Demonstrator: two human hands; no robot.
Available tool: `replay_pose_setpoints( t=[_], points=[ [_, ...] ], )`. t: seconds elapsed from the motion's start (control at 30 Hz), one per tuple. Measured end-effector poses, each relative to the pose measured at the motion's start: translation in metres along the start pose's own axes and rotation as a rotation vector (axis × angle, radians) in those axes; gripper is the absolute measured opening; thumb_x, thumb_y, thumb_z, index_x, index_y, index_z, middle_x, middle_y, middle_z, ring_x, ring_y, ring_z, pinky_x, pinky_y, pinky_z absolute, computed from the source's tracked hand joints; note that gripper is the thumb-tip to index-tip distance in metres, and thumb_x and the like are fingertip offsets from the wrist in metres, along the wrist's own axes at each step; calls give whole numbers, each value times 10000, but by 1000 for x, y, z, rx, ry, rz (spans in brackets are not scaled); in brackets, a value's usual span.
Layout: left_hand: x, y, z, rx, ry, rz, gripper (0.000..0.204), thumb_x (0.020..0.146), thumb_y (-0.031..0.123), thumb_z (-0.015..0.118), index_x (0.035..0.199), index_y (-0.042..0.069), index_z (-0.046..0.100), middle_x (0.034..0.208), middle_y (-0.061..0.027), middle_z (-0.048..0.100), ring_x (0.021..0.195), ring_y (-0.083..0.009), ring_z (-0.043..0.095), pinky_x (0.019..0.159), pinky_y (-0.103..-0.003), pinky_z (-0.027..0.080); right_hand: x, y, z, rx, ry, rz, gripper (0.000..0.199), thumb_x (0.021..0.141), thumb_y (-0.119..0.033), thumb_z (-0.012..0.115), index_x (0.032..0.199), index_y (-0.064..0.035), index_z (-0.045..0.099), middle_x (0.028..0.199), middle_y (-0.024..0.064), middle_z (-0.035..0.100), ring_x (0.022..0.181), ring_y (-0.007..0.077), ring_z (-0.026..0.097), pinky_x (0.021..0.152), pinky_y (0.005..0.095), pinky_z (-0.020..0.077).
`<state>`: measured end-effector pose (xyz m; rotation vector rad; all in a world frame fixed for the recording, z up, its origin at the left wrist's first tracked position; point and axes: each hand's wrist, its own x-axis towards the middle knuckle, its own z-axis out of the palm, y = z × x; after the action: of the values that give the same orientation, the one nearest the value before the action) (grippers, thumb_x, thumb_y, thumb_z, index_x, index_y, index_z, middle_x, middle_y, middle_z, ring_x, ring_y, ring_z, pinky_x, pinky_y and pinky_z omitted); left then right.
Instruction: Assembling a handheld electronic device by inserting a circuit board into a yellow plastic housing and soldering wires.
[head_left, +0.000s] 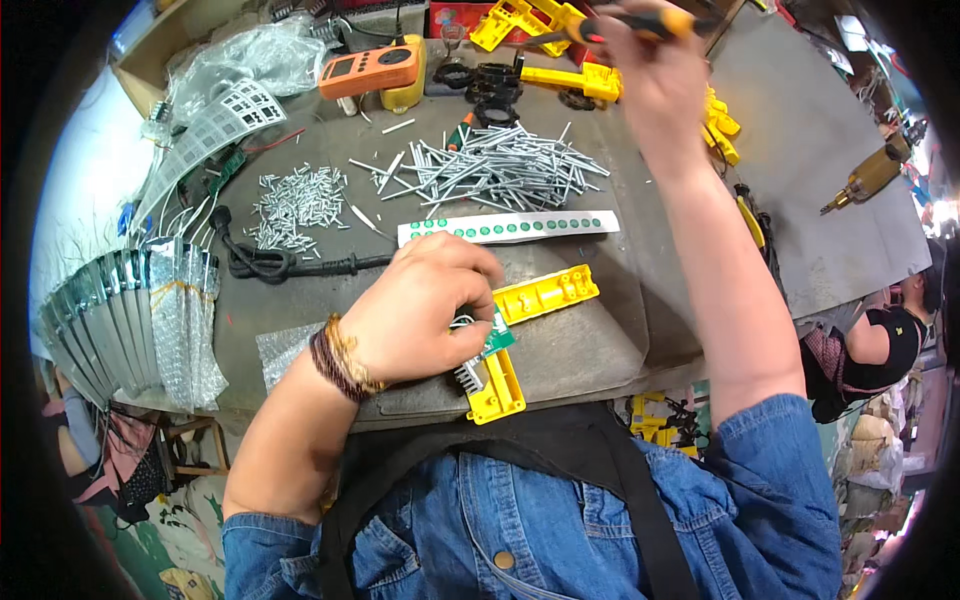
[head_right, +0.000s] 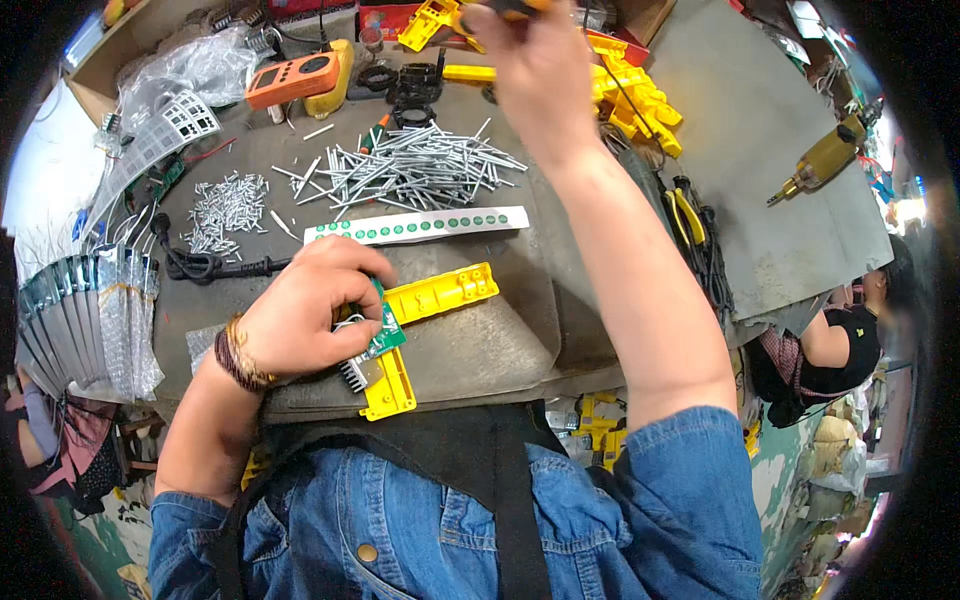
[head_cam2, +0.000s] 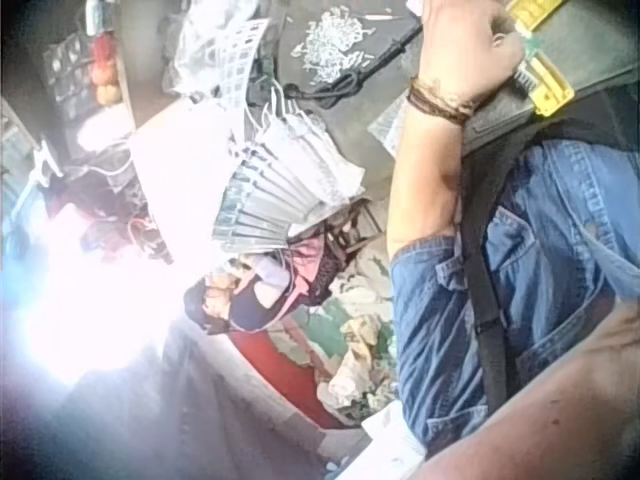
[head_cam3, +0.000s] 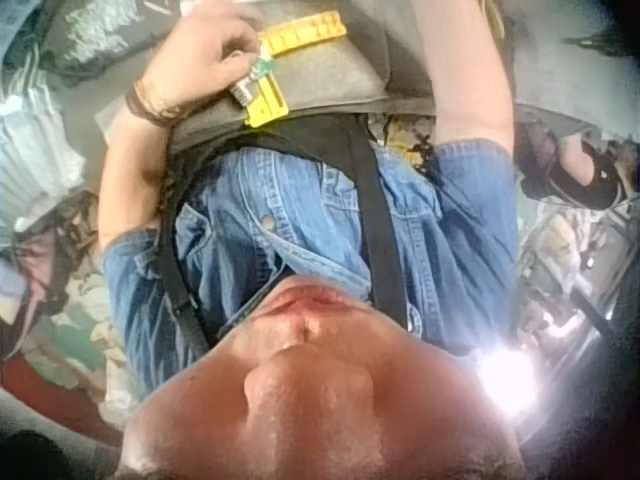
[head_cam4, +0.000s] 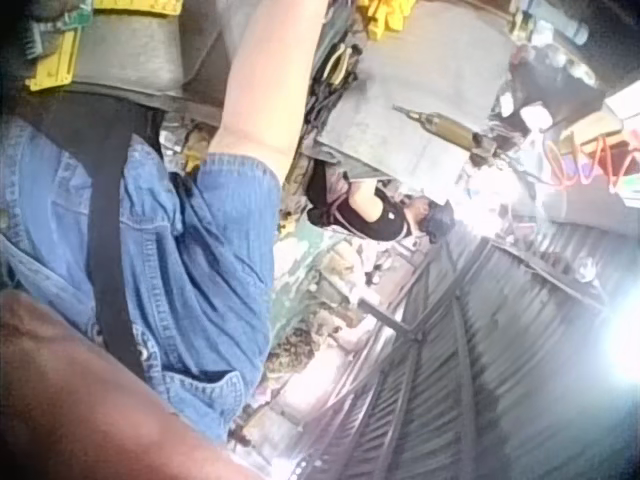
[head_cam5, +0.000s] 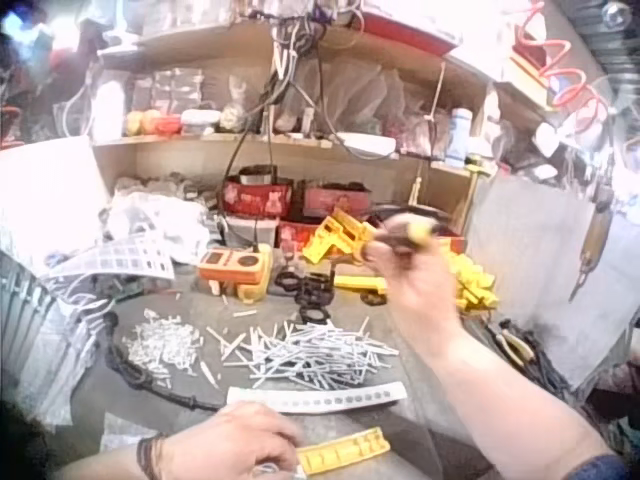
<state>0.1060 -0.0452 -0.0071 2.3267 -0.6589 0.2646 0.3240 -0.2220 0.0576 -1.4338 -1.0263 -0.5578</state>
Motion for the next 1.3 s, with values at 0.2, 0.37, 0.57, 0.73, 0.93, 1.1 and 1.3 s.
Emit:
replay_pose_setpoints(
  t=[0.2, 0.37, 0.57, 0.73, 0.93, 1.1, 1.3],
  points=[
    [-28, 46, -14, 314, 131, -113, 330, 675, 202, 795, 937, 84, 634, 1226, -132, 589, 1167, -348, 523, 1017, -492, 354, 40, 34, 60, -208, -75, 40, 147, 941, -114, 651, 1027, -58, 546, 870, 49, 616, 806, 183, 605, 734, 326, 496],
    [-50, 44, 14, 369, 131, -154, 486, 653, 272, 825, 1050, 75, 627, 1290, -140, 552, 1235, -364, 487, 1052, -510, 320, 57, 56, 109, -331, -181, -149, 218, 949, -217, 621, 1035, -38, 530, 850, 193, 627, 837, 389, 623, 742, 421, 496],
    [-57, 57, 9, 288, 214, -137, 469, 665, 217, 826, 1060, 52, 635, 1185, -127, 625, 1075, -318, 577, 987, -480, 380, 64, 48, 105, -449, -147, 43, 250, 924, -239, 651, 1026, -53, 519, 903, 250, 635, 890, 453, 611, 754, 472, 488],
    [-83, 53, 14, 234, 231, -233, 471, 713, 211, 808, 1114, 43, 627, 1057, -117, 655, 973, -312, 602, 896, -403, 411, 44, 165, 143, 965, -226, 807, 100, 896, -102, 584, 840, -20, 593, 770, 66, 609, 708, 197, 609, 648, 309, 498],
    [-76, 49, 19, 264, 175, -166, 486, 751, 252, 794, 1146, 36, 612, 1049, -125, 654, 970, -323, 600, 913, -421, 415, 21, 94, 59, -504, -16, -129, 136, 888, -52, 607, 1015, -8, 587, 851, 50, 621, 720, 180, 594, 657, 304, 491],
    [-79, 34, 24, 146, 190, -119, 499, 670, 208, 831, 1103, 59, 632, 979, -91, 647, 878, -292, 598, 895, -424, 386, -85, -63, 11, 107, -525, 54, 162, 912, -207, 690, 1009, -78, 670, 882, 25, 692, 774, 117, 662, 694, 273, 517],
    [-72, 38, 24, 129, 187, -51, 541, 606, 215, 873, 1070, 63, 641, 895, -61, 614, 822, -262, 593, 880, -437, 382, -177, -100, -6, -204, -969, -275, 64, 735, -184, 628, 766, -151, 583, 604, 21, 480, 533, 218, 582, 447, 347, 460]
  ],
)
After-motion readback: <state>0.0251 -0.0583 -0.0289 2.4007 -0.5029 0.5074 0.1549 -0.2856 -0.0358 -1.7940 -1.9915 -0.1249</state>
